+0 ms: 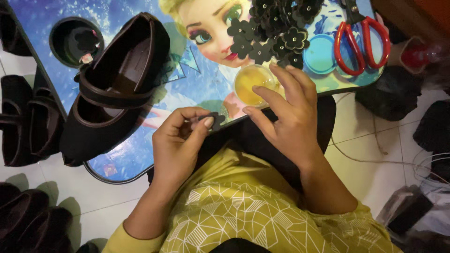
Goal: The person sits on the floor and glues black flower-shaped decorations onto the straps of brown Mary Jane shoes, pressing each flower to secure it, then sets the finished shoe aside and picks up the next shoe to decorate.
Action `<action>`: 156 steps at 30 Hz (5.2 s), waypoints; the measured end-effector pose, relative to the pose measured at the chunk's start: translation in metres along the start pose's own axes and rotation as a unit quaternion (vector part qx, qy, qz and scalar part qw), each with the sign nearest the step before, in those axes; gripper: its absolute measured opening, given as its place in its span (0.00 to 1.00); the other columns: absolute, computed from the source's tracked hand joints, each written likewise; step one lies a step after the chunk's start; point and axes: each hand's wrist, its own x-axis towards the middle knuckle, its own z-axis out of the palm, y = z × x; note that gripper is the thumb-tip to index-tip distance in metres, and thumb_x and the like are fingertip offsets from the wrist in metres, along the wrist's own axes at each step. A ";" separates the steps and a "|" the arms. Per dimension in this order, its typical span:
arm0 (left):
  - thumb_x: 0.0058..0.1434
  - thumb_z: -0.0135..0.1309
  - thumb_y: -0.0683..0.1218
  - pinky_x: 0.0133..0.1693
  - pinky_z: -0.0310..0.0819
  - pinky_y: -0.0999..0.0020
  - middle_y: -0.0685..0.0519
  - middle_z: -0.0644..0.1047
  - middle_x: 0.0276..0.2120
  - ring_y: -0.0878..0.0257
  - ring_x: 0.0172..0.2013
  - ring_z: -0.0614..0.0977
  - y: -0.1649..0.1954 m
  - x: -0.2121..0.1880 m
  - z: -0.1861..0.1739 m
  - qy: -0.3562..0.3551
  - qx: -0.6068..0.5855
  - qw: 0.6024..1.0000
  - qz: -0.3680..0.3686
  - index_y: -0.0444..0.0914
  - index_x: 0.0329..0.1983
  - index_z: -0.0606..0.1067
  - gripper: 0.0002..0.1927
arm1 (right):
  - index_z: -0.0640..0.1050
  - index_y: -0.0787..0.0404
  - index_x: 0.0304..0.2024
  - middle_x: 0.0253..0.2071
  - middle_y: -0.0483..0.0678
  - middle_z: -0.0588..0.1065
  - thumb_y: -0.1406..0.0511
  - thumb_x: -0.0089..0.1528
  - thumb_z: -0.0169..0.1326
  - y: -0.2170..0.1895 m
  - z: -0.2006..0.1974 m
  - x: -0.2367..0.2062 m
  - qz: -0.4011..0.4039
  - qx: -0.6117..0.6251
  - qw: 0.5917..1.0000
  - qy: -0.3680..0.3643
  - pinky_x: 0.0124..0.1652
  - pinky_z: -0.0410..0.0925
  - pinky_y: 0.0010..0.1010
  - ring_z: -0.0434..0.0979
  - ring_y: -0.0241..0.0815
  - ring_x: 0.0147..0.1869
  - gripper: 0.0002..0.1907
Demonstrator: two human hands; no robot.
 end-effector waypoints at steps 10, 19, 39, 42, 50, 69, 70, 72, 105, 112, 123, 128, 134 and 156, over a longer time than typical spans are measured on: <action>0.66 0.56 0.37 0.43 0.80 0.74 0.51 0.80 0.39 0.69 0.39 0.83 -0.011 0.012 -0.010 -0.003 -0.073 0.997 -0.038 0.31 0.59 0.71 0.18 | 0.83 0.60 0.51 0.70 0.61 0.67 0.54 0.61 0.70 -0.002 0.017 0.014 -0.033 -0.025 0.999 -0.022 0.70 0.58 0.48 0.59 0.64 0.75 0.23; 0.62 0.59 0.34 0.44 0.77 0.76 0.52 0.80 0.40 0.69 0.40 0.82 -0.008 0.010 -0.013 -0.023 -0.092 0.995 -0.044 0.33 0.63 0.69 0.25 | 0.84 0.61 0.48 0.72 0.58 0.66 0.50 0.63 0.68 -0.011 0.003 -0.005 -0.007 -0.009 1.000 0.007 0.73 0.58 0.47 0.59 0.61 0.78 0.23; 0.72 0.50 0.38 0.48 0.80 0.72 0.52 0.81 0.43 0.69 0.44 0.81 -0.006 -0.010 -0.006 -0.044 -0.157 0.985 -0.056 0.31 0.67 0.68 0.21 | 0.82 0.60 0.49 0.67 0.59 0.70 0.69 0.59 0.59 -0.048 -0.005 -0.022 0.013 0.210 0.977 -0.027 0.73 0.60 0.45 0.68 0.59 0.74 0.15; 0.72 0.49 0.38 0.49 0.80 0.72 0.53 0.80 0.44 0.70 0.45 0.81 -0.003 -0.016 -0.005 -0.058 -0.177 0.981 -0.057 0.32 0.68 0.68 0.21 | 0.83 0.59 0.52 0.67 0.60 0.70 0.73 0.60 0.58 -0.057 0.004 -0.022 -0.007 0.154 0.988 -0.016 0.72 0.61 0.45 0.68 0.60 0.74 0.17; 0.71 0.50 0.37 0.48 0.80 0.72 0.51 0.82 0.43 0.70 0.42 0.81 0.004 -0.019 -0.014 -0.048 -0.175 0.982 -0.047 0.33 0.72 0.63 0.26 | 0.84 0.58 0.52 0.65 0.59 0.71 0.74 0.57 0.58 -0.061 0.016 -0.025 -0.083 0.080 0.993 -0.003 0.69 0.62 0.46 0.67 0.61 0.71 0.20; 0.71 0.50 0.36 0.47 0.80 0.74 0.50 0.82 0.43 0.71 0.41 0.81 0.007 -0.026 -0.027 -0.051 -0.136 0.989 -0.039 0.33 0.73 0.62 0.27 | 0.85 0.56 0.53 0.66 0.57 0.70 0.73 0.58 0.59 -0.066 0.020 -0.028 -0.081 0.058 0.995 0.011 0.71 0.63 0.48 0.66 0.59 0.73 0.20; 0.71 0.50 0.36 0.47 0.81 0.73 0.51 0.81 0.43 0.71 0.42 0.81 0.007 -0.026 -0.027 -0.047 -0.135 0.989 -0.038 0.33 0.73 0.62 0.27 | 0.85 0.57 0.54 0.67 0.56 0.71 0.73 0.60 0.60 -0.068 0.023 -0.028 -0.083 0.058 0.995 0.019 0.71 0.63 0.47 0.66 0.59 0.73 0.20; 0.71 0.50 0.36 0.47 0.80 0.74 0.51 0.82 0.43 0.71 0.42 0.81 0.007 -0.027 -0.028 -0.041 -0.150 0.987 -0.043 0.33 0.73 0.62 0.27 | 0.85 0.58 0.52 0.65 0.58 0.71 0.73 0.58 0.59 -0.073 0.020 -0.030 -0.088 0.058 0.994 0.012 0.69 0.63 0.49 0.66 0.60 0.71 0.20; 0.63 0.68 0.51 0.66 0.50 0.42 0.53 0.76 0.56 0.52 0.60 0.70 0.023 -0.047 -0.137 0.305 0.542 0.743 0.248 0.40 0.55 0.78 0.20 | 0.69 0.66 0.66 0.42 0.46 0.81 0.75 0.65 0.65 -0.143 0.053 0.032 -0.077 0.235 0.969 0.014 0.69 0.62 0.38 0.81 0.39 0.51 0.29; 0.59 0.70 0.50 0.70 0.32 0.26 0.58 0.77 0.37 0.58 0.51 0.77 0.028 -0.024 -0.159 0.242 0.584 0.726 0.270 0.43 0.42 0.80 0.13 | 0.69 0.66 0.69 0.40 0.43 0.81 0.73 0.63 0.65 -0.157 0.055 0.052 -0.028 0.341 0.935 -0.089 0.80 0.43 0.44 0.80 0.34 0.50 0.32; 0.50 0.68 0.51 0.70 0.36 0.34 0.57 0.80 0.29 0.56 0.43 0.78 0.081 -0.052 -0.212 0.014 0.450 0.872 0.194 0.43 0.38 0.83 0.14 | 0.62 0.68 0.75 0.37 0.40 0.81 0.72 0.58 0.65 -0.193 0.052 0.081 -0.022 0.364 0.908 -0.206 0.80 0.31 0.49 0.77 0.34 0.57 0.45; 0.47 0.70 0.52 0.68 0.36 0.34 0.56 0.79 0.28 0.55 0.43 0.79 0.082 -0.050 -0.220 0.002 0.448 0.876 0.176 0.43 0.38 0.84 0.16 | 0.62 0.69 0.73 0.44 0.37 0.78 0.73 0.54 0.65 -0.210 0.070 0.082 0.079 0.427 0.879 -0.196 0.66 0.60 0.35 0.78 0.33 0.52 0.46; 0.42 0.71 0.62 0.68 0.39 0.35 0.55 0.80 0.28 0.53 0.42 0.79 0.084 -0.045 -0.225 0.006 0.446 0.878 0.174 0.42 0.36 0.84 0.25 | 0.61 0.72 0.75 0.38 0.42 0.79 0.75 0.60 0.66 -0.205 0.082 0.072 0.038 0.427 0.887 -0.170 0.63 0.64 0.24 0.75 0.33 0.55 0.44; 0.51 0.68 0.61 0.70 0.41 0.39 0.55 0.81 0.25 0.56 0.39 0.79 0.078 -0.041 -0.215 0.050 0.441 0.881 0.163 0.43 0.29 0.86 0.18 | 0.62 0.70 0.76 0.35 0.41 0.79 0.74 0.59 0.65 -0.201 0.087 0.075 0.055 0.408 0.891 -0.192 0.69 0.61 0.30 0.75 0.32 0.55 0.44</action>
